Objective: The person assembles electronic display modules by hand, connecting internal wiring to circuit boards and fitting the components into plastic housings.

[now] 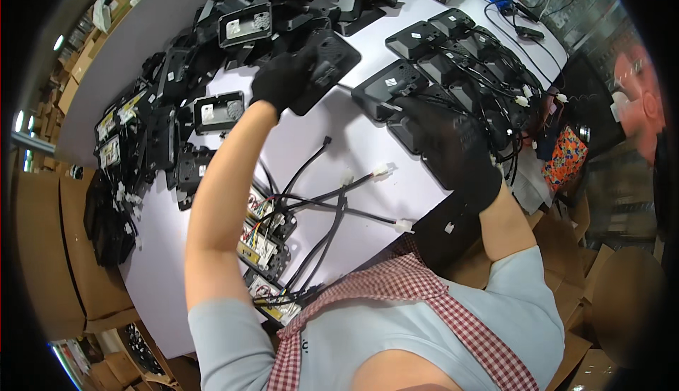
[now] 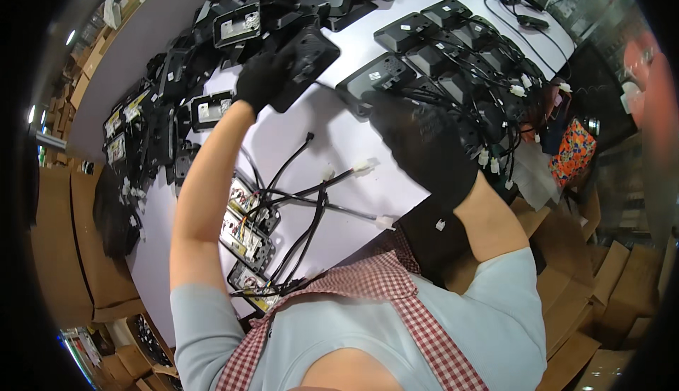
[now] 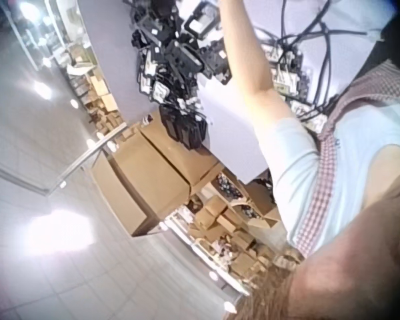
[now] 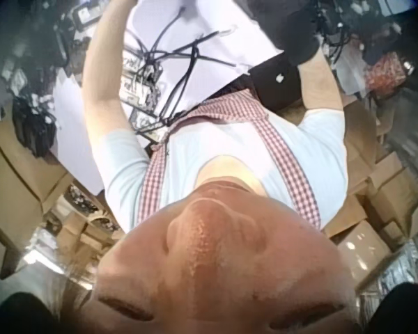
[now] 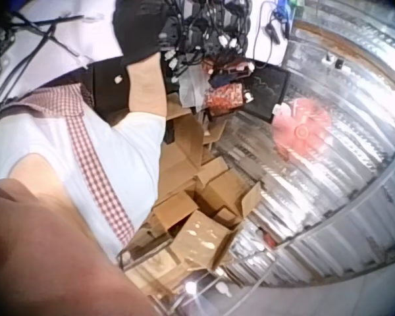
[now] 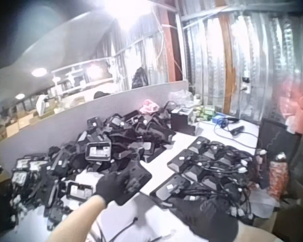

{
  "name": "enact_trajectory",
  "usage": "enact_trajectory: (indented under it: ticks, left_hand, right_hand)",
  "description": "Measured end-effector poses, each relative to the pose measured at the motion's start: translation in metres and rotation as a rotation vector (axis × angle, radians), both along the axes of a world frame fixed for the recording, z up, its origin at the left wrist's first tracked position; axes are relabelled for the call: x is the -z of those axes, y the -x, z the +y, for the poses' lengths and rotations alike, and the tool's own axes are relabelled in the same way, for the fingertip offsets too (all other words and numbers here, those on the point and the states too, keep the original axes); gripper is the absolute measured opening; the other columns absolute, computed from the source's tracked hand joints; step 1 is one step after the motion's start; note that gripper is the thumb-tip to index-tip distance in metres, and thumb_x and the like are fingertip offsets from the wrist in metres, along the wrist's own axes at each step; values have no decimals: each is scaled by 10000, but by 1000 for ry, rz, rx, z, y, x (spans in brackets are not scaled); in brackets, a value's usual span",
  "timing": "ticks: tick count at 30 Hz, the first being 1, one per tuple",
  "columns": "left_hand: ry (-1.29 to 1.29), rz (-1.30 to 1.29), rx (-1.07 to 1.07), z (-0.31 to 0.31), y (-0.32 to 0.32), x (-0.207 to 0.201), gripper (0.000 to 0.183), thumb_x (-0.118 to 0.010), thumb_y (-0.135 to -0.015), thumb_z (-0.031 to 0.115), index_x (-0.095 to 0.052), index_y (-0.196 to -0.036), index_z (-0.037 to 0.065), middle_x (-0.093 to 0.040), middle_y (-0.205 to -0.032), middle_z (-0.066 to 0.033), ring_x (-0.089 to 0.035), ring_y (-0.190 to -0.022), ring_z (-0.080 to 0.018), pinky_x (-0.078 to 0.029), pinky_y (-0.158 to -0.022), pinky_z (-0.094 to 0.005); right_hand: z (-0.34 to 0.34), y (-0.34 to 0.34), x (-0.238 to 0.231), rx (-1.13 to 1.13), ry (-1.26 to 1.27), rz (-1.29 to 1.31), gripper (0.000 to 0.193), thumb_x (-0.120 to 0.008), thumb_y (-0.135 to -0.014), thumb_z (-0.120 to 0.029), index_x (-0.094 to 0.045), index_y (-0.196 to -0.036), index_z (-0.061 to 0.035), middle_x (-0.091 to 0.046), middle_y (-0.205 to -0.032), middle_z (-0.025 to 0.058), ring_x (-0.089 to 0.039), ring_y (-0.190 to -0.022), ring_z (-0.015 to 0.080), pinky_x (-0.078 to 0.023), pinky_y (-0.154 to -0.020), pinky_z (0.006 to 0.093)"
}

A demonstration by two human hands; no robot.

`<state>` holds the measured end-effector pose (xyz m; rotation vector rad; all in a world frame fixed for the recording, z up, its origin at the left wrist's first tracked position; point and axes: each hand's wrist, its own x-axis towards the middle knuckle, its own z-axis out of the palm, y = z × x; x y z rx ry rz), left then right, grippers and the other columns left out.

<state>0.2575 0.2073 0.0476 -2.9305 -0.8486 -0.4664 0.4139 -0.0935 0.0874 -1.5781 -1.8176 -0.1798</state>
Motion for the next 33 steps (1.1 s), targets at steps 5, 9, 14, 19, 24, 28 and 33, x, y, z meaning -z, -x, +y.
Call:
enact_trajectory:
  ticks: [5, 9, 14, 19, 24, 28, 33]
  left_hand:
    - [158, 94, 28, 19, -89, 28, 399, -570, -914, 382, -588, -1271, 205, -683, -1017, -241, -677, -910, -430, -536, -785, -504]
    - [549, 58, -302, 19, -119, 35, 573, -507, -882, 596, -521, -1361, 281, -605, -1304, -194, -595, -1193, -365, -483, -965, -449]
    - [683, 73, -337, 5, -135, 29, 754, -479, -847, 703, -534, -1364, 156, -575, -1360, -198, -584, -1221, -359, -448, -1015, -425]
    - [500, -82, -217, -3, -129, 41, 719, -533, -847, 701, -645, -1101, 38, -702, -1078, -210, -664, -1052, -359, -500, -897, -422]
    - [193, -181, -268, 5, -121, 69, 654, -601, -834, 658, -663, -1137, 82, -694, -1072, -179, -658, -1020, -370, -510, -898, -446]
    - [228, -321, 11, -32, -66, 39, 447, -717, -832, 466, -692, -1066, 85, -709, -1006, -158, -670, -944, -363, -518, -868, -434]
    - [239, -515, -44, -47, 160, -1, 226, -715, -856, 239, -699, -977, 49, -702, -909, -144, -674, -911, -327, -534, -823, -394]
  right_hand:
    - [14, -53, 15, 223, 43, -239, 331, -555, -871, -44, -649, -1188, -48, -687, -1036, 192, -678, -878, 341, -532, -813, 438]
    - [16, -60, 8, 282, 189, -125, 332, -548, -877, -72, -659, -1190, -76, -692, -1015, 187, -669, -919, 356, -526, -823, 463]
    - [7, -83, 29, 248, 133, -107, 366, -533, -877, -58, -612, -1235, -55, -688, -999, 181, -656, -919, 368, -524, -806, 468]
    - [7, -85, 37, 321, 228, -32, 346, -593, -926, -90, -628, -1270, -94, -689, -1059, 176, -671, -902, 334, -524, -784, 420]
    - [10, -60, 14, 235, 236, -96, 346, -620, -915, -105, -635, -1259, -72, -663, -1139, 175, -625, -1041, 363, -486, -918, 435]
    - [-2, -51, 14, 275, 98, -156, 361, -668, -873, -147, -640, -1214, -33, -616, -1205, 206, -565, -1152, 386, -444, -993, 446]
    - [23, -1, 8, -4, 199, 5, 394, -688, -882, -192, -624, -1254, -81, -617, -1252, 162, -573, -1169, 345, -454, -999, 427]
